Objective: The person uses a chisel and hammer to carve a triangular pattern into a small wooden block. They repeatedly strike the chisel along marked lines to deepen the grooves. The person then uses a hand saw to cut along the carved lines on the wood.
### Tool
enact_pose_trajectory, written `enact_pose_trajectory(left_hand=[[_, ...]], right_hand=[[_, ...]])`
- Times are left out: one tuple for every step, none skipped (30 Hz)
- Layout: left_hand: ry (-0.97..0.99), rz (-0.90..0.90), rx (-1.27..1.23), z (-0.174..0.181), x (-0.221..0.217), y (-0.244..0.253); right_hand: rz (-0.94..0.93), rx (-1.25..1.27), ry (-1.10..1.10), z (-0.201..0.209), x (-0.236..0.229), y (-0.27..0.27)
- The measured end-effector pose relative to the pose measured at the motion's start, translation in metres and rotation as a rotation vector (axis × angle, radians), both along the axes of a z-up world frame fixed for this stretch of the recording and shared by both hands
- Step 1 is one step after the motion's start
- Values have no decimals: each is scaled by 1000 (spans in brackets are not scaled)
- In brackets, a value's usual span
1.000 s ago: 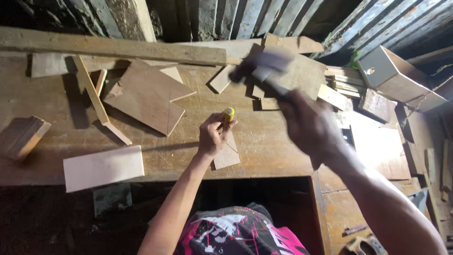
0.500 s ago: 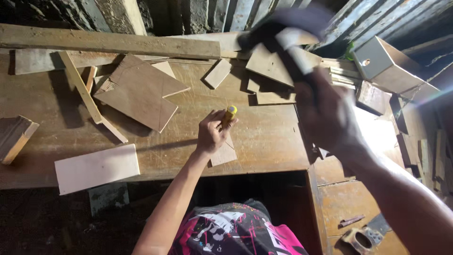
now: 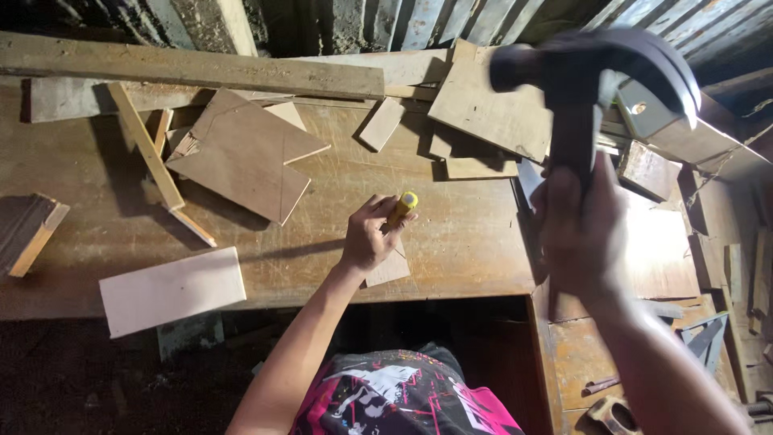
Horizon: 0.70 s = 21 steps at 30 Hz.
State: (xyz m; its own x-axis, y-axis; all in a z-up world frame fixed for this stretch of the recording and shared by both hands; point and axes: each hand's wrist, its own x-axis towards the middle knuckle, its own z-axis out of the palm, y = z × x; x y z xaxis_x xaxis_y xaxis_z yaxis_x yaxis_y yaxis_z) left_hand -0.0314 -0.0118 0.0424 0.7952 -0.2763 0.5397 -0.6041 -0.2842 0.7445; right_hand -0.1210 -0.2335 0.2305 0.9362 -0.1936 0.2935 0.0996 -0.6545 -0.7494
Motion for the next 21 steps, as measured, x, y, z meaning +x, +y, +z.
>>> enact_pose_trajectory(left_hand=[[-12, -3, -2, 0, 2, -2], [-15, -2, 0, 0, -1, -1], [-28, -1, 3, -1, -5, 1], [-52, 10, 2, -2, -6, 1], [-75, 21, 0, -3, -7, 2], [-61, 7, -13, -2, -5, 0], [-47, -8, -25, -1, -4, -2], [-27, -18, -34, 0, -7, -1], [-37, -8, -18, 1, -4, -1], [-36, 5, -3, 0, -5, -1], [-35, 19, 13, -1, -8, -1], [-24, 24, 18, 0, -6, -4], [-14, 28, 24, 2, -6, -7], [-2, 37, 32, 3, -6, -7], [3, -6, 21, 3, -4, -8], [18, -39, 9, 2, -8, -11], [32, -72, -4, 2, -11, -13], [28, -70, 10, 3, -11, -9], [24, -68, 23, 5, -12, -6], [5, -75, 26, 4, -7, -10], [26, -78, 17, 2, -3, -15]], right_hand=[[3, 5, -41, -15, 1, 9], [11, 14, -73, -29, -1, 15], [18, -121, 125, -38, -8, 16], [34, -260, 312, -46, -10, 16], [48, -401, 499, -50, -12, 14], [10, -366, 510, -49, -14, 8], [-27, -331, 521, -43, -16, 0], [-59, -293, 536, -35, -19, -5], [-63, -253, 382, -26, -23, -9], [-63, -213, 239, -18, -28, -11], [-65, -173, 96, -14, -31, -8], [-66, -215, 153, -13, -31, -4], [-68, -256, 210, -16, -30, 3], [-65, -295, 269, -24, -28, 13], [-63, -334, 328, -35, -27, 22], [-49, -377, 395, -47, -29, 25], [-35, -419, 462, -58, -32, 23], [-80, -328, 488, -67, -35, 22], [-124, -237, 515, -74, -38, 17], [-181, -153, 528, -81, -39, 7], [-206, -130, 472, -88, -42, -4]])
